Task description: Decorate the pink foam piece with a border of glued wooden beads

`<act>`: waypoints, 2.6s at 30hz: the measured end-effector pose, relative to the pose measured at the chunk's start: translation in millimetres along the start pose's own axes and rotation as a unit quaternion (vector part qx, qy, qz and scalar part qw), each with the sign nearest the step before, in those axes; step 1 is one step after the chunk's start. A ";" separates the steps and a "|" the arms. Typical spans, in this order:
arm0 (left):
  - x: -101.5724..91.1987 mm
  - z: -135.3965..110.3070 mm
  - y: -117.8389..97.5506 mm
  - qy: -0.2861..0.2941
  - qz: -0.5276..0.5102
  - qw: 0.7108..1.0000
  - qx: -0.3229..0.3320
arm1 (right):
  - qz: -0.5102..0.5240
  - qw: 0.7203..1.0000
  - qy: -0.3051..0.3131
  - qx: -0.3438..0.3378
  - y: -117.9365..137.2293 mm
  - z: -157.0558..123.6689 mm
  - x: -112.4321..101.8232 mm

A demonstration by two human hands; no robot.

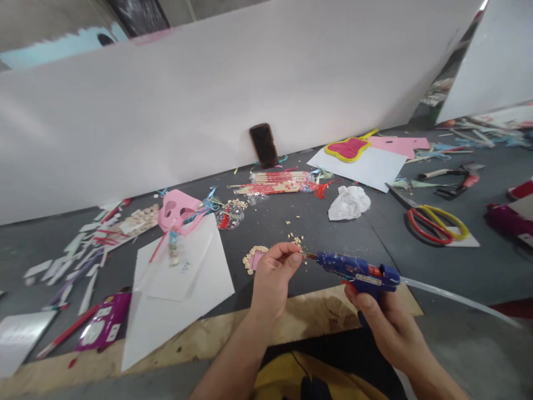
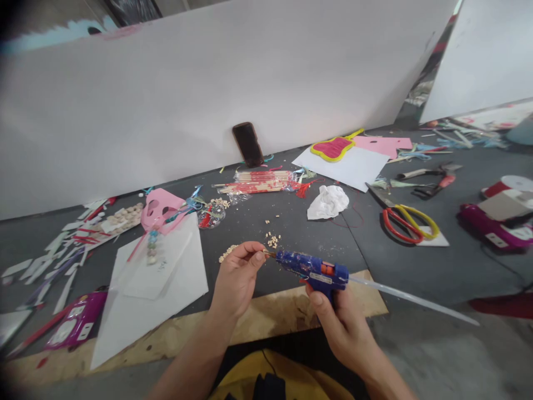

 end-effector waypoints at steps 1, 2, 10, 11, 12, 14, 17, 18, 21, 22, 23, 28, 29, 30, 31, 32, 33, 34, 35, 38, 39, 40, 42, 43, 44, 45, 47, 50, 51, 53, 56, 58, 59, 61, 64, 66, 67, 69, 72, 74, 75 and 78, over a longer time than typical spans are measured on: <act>0.1 -0.1 0.2 0.000 -0.003 1.000 -0.001 | -0.005 1.000 -0.004 -0.005 3.6 1.0 -0.7; 0.4 -0.2 0.3 0.002 -0.007 1.000 -0.001 | -0.010 1.000 -0.009 -0.010 6.9 2.1 -1.4; 1.2 -0.9 0.3 -0.002 -0.018 1.000 -0.006 | -0.044 0.997 -0.033 -0.049 18.2 2.0 -5.8; 1.3 -0.9 0.2 -0.002 -0.020 1.000 -0.006 | -0.046 0.997 -0.031 -0.048 17.8 1.6 -5.8; 1.3 -0.9 0.1 -0.001 -0.020 1.000 -0.005 | -0.048 0.997 -0.028 -0.046 17.3 1.4 -5.7; 1.3 -0.9 -0.1 0.000 -0.016 1.000 -0.002 | -0.053 0.997 -0.023 -0.041 16.6 1.2 -5.4; 0.9 -0.8 0.0 0.000 -0.005 1.000 0.000 | -0.060 0.998 -0.015 -0.034 16.4 0.8 -4.2; 0.7 -0.8 0.0 -0.001 -0.002 1.000 0.000 | -0.058 0.998 -0.012 -0.029 16.2 0.8 -4.1; -0.6 -0.6 -1.6 -0.003 0.002 1.000 0.001 | -0.059 0.998 0.003 -0.016 13.7 4.2 -5.2; -1.8 -0.5 -2.5 -0.005 0.005 1.000 0.002 | -0.068 0.998 0.007 -0.007 11.0 7.6 -6.5; -3.7 -0.5 -3.3 -0.009 0.008 1.000 0.002 | -0.080 0.997 0.013 0.010 6.2 12.7 -8.1; -19.3 -3.4 -3.1 -0.046 0.020 0.999 -0.013 | -0.170 0.969 0.042 0.176 -39.1 56.7 -21.4; -22.1 -4.5 -2.4 -0.050 0.022 0.998 -0.015 | -0.218 0.957 0.051 0.186 -44.2 67.5 -22.8; -24.3 -5.6 -1.7 -0.050 0.023 0.998 -0.017 | -0.283 0.938 0.063 0.190 -48.1 78.0 -23.4; -26.2 -6.9 -1.0 -0.049 0.024 0.998 -0.018 | -0.351 0.913 0.070 0.193 -51.0 87.9 -24.6; -28.0 -8.1 -0.5 -0.048 0.024 0.998 -0.018 | -0.410 0.887 0.076 0.198 -53.2 96.7 -26.0; -29.9 -9.4 0.0 -0.048 0.023 0.998 -0.018 | -0.456 0.861 0.078 0.211 -55.2 103.9 -28.6; -32.0 -10.7 0.5 -0.048 0.022 0.998 -0.019 | -0.488 0.841 0.076 0.222 -55.9 109.7 -31.7; -34.4 -11.8 0.7 -0.051 0.022 0.998 -0.020 | -0.505 0.830 0.068 0.229 -54.7 114.2 -35.2; -41.6 -14.4 1.6 -0.057 0.029 0.998 -0.026 | -0.507 0.839 0.022 0.197 -40.8 120.8 -42.2; -43.6 -14.9 2.2 -0.057 0.032 0.997 -0.027 | -0.501 0.848 0.005 0.174 -34.2 120.4 -41.7; -45.2 -15.2 3.0 -0.056 0.035 0.997 -0.029 | -0.494 0.856 -0.006 0.149 -27.9 118.7 -38.6; -47.3 -15.9 5.9 -0.053 0.036 0.997 -0.035 | -0.481 0.871 -0.003 0.102 -18.1 112.4 -22.8; -48.0 -16.2 7.7 -0.052 0.037 0.997 -0.038 | -0.468 0.880 0.013 0.073 -14.0 108.1 -9.6; -48.7 -16.6 9.7 -0.051 0.037 0.997 -0.042 | -0.451 0.891 0.038 0.044 -10.7 102.9 5.9; -49.0 -16.9 11.4 -0.050 0.038 0.997 -0.046 | -0.426 0.902 0.072 0.011 -7.4 96.6 23.4; -49.1 -17.4 13.7 -0.046 0.042 0.997 -0.049 | -0.355 0.924 0.134 -0.050 0.0 82.4 54.4; -48.3 -18.0 14.7 -0.037 0.045 0.997 -0.051 | -0.342 0.924 0.158 -0.059 0.0 67.5 78.7; -48.0 -18.3 14.9 -0.036 0.044 0.997 -0.054 | -0.358 0.920 0.152 -0.057 -0.6 64.5 82.3; -47.3 -18.8 15.2 -0.034 0.039 0.997 -0.059 | -0.387 0.911 0.134 -0.060 0.0 60.8 86.2; -45.9 -19.3 14.5 -0.031 0.037 0.997 -0.061 | -0.404 0.905 0.114 -0.071 3.0 59.7 88.2; -44.9 -19.4 13.6 -0.029 0.037 0.997 -0.059 | -0.404 0.905 0.111 -0.072 3.6 60.8 88.2; -44.5 -19.4 13.3 -0.028 0.037 0.997 -0.059 | -0.403 0.906 0.110 -0.071 3.5 61.6 87.8; -44.5 -19.4 12.6 -0.028 0.037 0.997 -0.057 | -0.393 0.910 0.109 -0.070 2.9 63.0 86.4; -46.2 -19.9 11.9 -0.033 0.040 0.997 -0.056 | -0.365 0.922 0.109 -0.070 2.1 63.5 85.0; -47.4 -20.8 11.5 -0.038 0.039 0.997 -0.056 | -0.356 0.925 0.109 -0.075 2.1 62.6 85.5; -47.8 -21.4 11.4 -0.040 0.039 0.997 -0.056 | -0.356 0.925 0.108 -0.077 2.5 62.0 86.2; -47.8 -22.8 11.6 -0.042 0.042 0.997 -0.058 | -0.357 0.925 0.105 -0.080 3.5 60.5 87.9; -46.7 -24.9 12.9 -0.043 0.041 0.996 -0.063 | -0.358 0.924 0.100 -0.084 5.1 58.9 90.3; -45.6 -26.0 13.8 -0.042 0.037 0.996 -0.066 | -0.356 0.925 0.096 -0.085 5.1 58.9 91.4; -45.0 -26.4 14.1 -0.041 0.037 0.996 -0.068 | -0.354 0.926 0.095 -0.086 5.2 59.2 91.7; -44.0 -27.2 13.6 -0.039 0.038 0.996 -0.069 | -0.339 0.932 0.094 -0.086 8.6 60.1 90.0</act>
Point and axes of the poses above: each hand's wrist, its own z-axis towards the middle knuckle, its own x-axis out of the palm, y = z × x, the point moved 8 cm from there along z, towards the middle knuckle, and after that the axes turned 10 degrees about x, right-handed, at the moved point
